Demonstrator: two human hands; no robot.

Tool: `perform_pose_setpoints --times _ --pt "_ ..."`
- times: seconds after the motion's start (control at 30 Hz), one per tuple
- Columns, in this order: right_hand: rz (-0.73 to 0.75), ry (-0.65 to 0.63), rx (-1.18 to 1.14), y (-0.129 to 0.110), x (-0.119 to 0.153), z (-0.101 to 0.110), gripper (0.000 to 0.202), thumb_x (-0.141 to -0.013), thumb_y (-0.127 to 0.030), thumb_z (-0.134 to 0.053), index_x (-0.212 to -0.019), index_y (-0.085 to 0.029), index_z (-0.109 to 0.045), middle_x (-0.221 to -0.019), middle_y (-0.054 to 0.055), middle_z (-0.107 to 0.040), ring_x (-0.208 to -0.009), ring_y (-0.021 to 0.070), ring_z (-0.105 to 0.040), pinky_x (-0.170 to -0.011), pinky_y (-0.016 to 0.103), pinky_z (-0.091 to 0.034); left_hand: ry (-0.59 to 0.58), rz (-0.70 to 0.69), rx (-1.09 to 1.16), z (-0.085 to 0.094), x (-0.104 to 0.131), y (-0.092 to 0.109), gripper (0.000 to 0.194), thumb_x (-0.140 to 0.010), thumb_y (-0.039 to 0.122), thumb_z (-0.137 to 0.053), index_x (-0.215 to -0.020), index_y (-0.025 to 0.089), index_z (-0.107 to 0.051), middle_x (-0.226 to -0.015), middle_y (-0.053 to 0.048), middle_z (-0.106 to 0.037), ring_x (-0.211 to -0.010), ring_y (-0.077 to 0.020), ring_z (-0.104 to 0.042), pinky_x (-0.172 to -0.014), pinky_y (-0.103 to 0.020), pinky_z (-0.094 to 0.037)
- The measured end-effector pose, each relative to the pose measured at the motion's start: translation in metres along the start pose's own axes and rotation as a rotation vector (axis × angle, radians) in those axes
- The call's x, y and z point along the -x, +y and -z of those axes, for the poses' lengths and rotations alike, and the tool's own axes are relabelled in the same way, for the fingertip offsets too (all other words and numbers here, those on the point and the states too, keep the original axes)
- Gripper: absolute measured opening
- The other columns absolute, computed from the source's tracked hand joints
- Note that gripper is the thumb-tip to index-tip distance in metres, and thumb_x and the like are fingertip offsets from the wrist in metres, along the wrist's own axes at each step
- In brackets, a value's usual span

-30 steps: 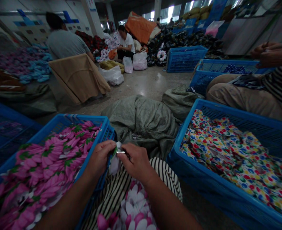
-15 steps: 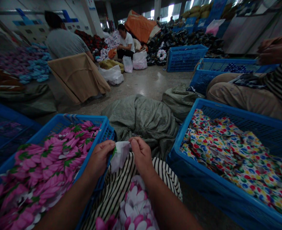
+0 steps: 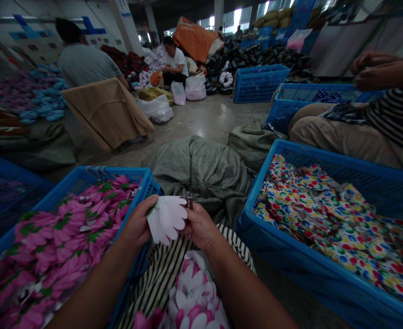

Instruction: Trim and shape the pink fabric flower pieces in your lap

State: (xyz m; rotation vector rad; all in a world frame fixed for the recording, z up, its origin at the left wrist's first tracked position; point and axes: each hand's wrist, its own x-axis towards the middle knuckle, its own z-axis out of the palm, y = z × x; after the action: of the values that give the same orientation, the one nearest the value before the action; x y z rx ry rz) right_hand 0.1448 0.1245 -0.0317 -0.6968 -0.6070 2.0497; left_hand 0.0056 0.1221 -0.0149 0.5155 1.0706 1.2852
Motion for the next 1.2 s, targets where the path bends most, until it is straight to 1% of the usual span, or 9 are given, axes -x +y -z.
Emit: perform_pose_setpoints --times 0.13,0.3,0.53,0.67,0.73,0.87,0.93,1.07,1.2 --pt "0.020 0.010 -0.024 0.000 0.001 -0.001 0.031 -0.056 -0.035 -0.072 -0.055 -0.017 -0.047 -0.037 -0.011 -0.034 -0.028 0.0021 -0.020 -0.027 0.015 -0.013 -0.034 0.000 -0.069 -0.001 0.001 -0.002 0.023 -0.063 0.027 -0.065 -0.060 0.017 -0.045 -0.050 0.009 -0.043 -0.043 -0.0058 -0.038 -0.041 -0.017 -0.028" --pt "-0.002 -0.031 -0.031 -0.001 0.002 -0.003 0.039 -0.059 -0.044 -0.070 -0.053 -0.018 -0.042 -0.037 -0.011 -0.032 -0.029 0.0017 -0.019 -0.029 0.015 -0.013 -0.073 -0.025 -0.127 0.000 -0.001 -0.003 0.022 -0.068 0.029 -0.061 -0.060 0.017 -0.044 -0.051 0.008 -0.042 -0.045 -0.0060 -0.037 -0.043 -0.017 -0.028" --pt "0.002 0.002 -0.027 0.002 0.000 -0.002 0.037 -0.054 -0.033 -0.073 -0.050 -0.018 -0.039 -0.035 -0.011 -0.031 -0.028 0.0019 -0.020 -0.027 0.014 -0.017 -0.149 -0.044 -0.220 0.008 -0.006 -0.007 0.023 -0.071 0.030 -0.058 -0.059 0.016 -0.045 -0.051 0.008 -0.040 -0.045 -0.0063 -0.033 -0.044 -0.018 -0.025" --pt "-0.055 -0.031 -0.028 0.000 -0.001 0.003 0.040 -0.064 -0.048 -0.062 -0.048 -0.019 -0.040 -0.029 -0.011 -0.028 -0.024 0.0039 -0.019 -0.024 0.016 -0.016 -0.152 -0.053 -0.246 0.011 -0.008 -0.008 0.024 -0.070 0.033 -0.058 -0.059 0.017 -0.043 -0.051 0.008 -0.039 -0.045 -0.0066 -0.032 -0.044 -0.018 -0.025" --pt "-0.053 -0.024 -0.010 0.001 -0.001 0.004 0.040 -0.066 -0.051 -0.061 -0.049 -0.018 -0.044 -0.028 -0.010 -0.031 -0.023 0.0043 -0.022 -0.024 0.016 -0.018 -0.146 -0.055 -0.259 0.011 -0.009 -0.008 0.024 -0.070 0.033 -0.058 -0.060 0.018 -0.042 -0.050 0.008 -0.038 -0.044 -0.0069 -0.032 -0.044 -0.019 -0.025" --pt "-0.004 0.026 0.014 0.003 -0.001 0.003 0.027 -0.058 -0.034 -0.072 -0.060 -0.015 -0.053 -0.037 -0.008 -0.046 -0.027 0.0042 -0.033 -0.025 0.015 -0.024 -0.146 -0.059 -0.304 0.011 -0.008 -0.007 0.023 -0.070 0.034 -0.056 -0.061 0.018 -0.043 -0.050 0.008 -0.038 -0.044 -0.0075 -0.033 -0.043 -0.019 -0.026" --pt "-0.018 0.012 0.023 0.003 -0.001 0.003 0.023 -0.058 -0.030 -0.072 -0.061 -0.014 -0.054 -0.037 -0.007 -0.048 -0.027 0.0042 -0.033 -0.025 0.015 -0.024 -0.148 -0.072 -0.335 0.011 -0.008 -0.009 0.023 -0.070 0.034 -0.055 -0.060 0.018 -0.042 -0.050 0.007 -0.039 -0.044 -0.0078 -0.034 -0.044 -0.019 -0.027" --pt "-0.024 -0.021 0.037 0.002 -0.001 0.003 0.026 -0.063 -0.033 -0.067 -0.054 -0.015 -0.051 -0.028 -0.009 -0.037 -0.023 0.0027 -0.021 -0.024 0.015 -0.020 -0.127 -0.140 -0.431 0.010 -0.012 -0.011 0.021 -0.071 0.034 -0.054 -0.061 0.018 -0.045 -0.052 0.006 -0.041 -0.046 -0.0093 -0.038 -0.046 -0.021 -0.031" --pt "-0.022 -0.020 0.041 0.001 -0.001 0.004 0.024 -0.065 -0.034 -0.066 -0.058 -0.016 -0.051 -0.027 -0.011 -0.034 -0.023 0.0035 -0.021 -0.027 0.016 -0.022 0.019 -0.344 -0.534 0.009 -0.006 -0.008 0.013 -0.071 0.027 -0.059 -0.077 0.018 -0.052 -0.071 0.003 -0.050 -0.068 -0.0120 -0.047 -0.065 -0.022 -0.037"
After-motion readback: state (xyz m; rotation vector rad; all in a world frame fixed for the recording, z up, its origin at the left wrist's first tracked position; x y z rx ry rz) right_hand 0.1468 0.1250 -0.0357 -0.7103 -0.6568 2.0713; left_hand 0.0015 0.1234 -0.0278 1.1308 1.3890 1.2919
